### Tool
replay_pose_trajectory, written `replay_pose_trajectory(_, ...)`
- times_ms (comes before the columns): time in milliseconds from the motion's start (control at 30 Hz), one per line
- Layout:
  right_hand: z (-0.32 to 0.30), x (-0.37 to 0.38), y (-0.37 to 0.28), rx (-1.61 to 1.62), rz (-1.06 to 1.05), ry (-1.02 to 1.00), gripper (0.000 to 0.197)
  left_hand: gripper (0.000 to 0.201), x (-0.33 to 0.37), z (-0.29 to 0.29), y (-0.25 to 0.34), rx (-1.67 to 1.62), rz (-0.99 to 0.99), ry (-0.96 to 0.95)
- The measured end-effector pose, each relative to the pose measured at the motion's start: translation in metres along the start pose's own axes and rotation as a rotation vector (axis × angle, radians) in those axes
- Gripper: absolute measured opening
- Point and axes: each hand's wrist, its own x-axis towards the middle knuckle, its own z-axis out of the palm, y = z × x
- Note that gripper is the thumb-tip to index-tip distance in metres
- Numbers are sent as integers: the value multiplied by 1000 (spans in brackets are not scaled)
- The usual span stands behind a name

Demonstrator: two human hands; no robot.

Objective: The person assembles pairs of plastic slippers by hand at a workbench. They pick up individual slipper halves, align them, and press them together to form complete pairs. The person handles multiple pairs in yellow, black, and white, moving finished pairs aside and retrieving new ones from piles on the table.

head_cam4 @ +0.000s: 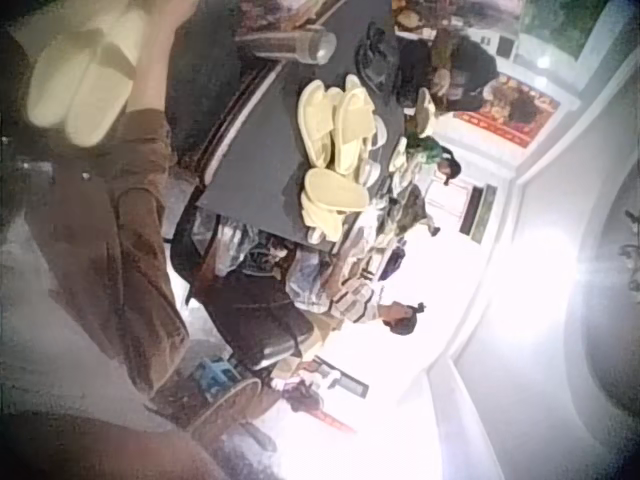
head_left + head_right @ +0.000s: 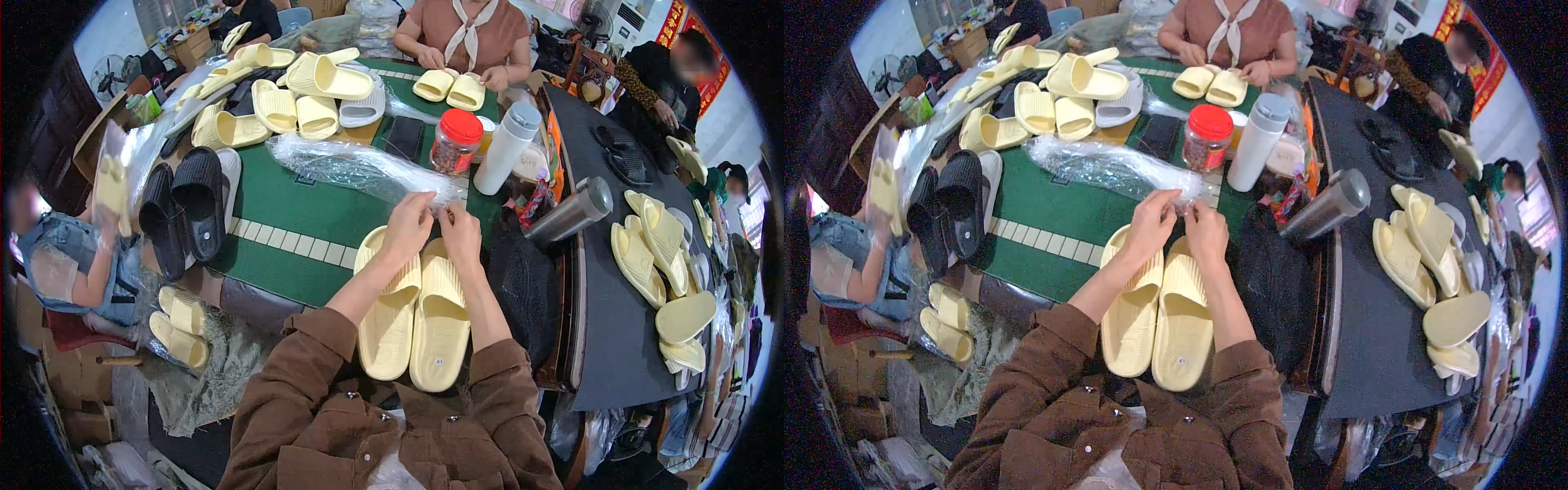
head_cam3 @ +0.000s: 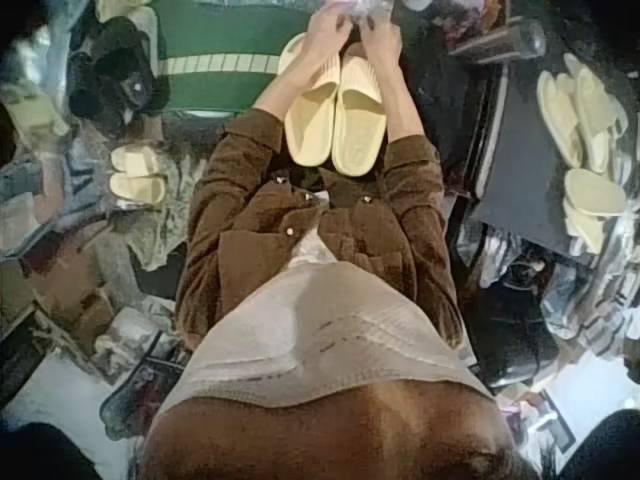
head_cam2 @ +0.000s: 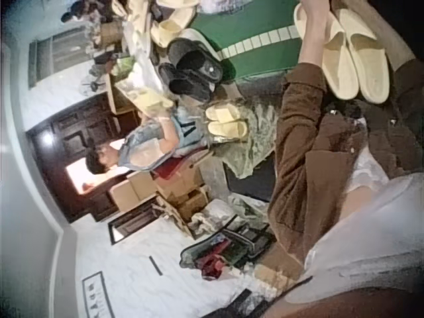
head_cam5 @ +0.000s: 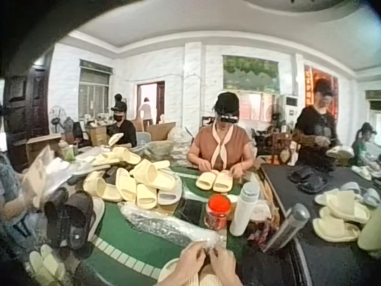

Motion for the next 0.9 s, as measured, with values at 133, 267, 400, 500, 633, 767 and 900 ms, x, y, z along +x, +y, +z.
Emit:
replay_pose_trajectory(133,-14,-3,-12,146,-75,72,14,32,-2,-3,1,-12,-20,64)
replay_pose_trajectory(267,-30,-15,-14,9,-234,94,10,32,0,0,-3,58,22,102)
replay_pose_trajectory(400,-60,-39,-30,-276,-273,-52,10,29,3,1,-11,78,20,78)
replay_pose_trajectory(500,-94,-54,-52,-351,-320,96,8,27,3,-4,-9,109,-21,32)
replay_pose_trajectory(633,-154,-80,-57,-388,-402,343,10,28,3,-6,-11,113,-49,18)
replay_pose_trajectory(767,-221,-107,-38,-389,-332,519,12,42,5,-2,-9,49,44,7)
replay_pose_trajectory(900,-291,-129,4,-417,-53,662,10,55,5,-3,-17,-60,-6,-32)
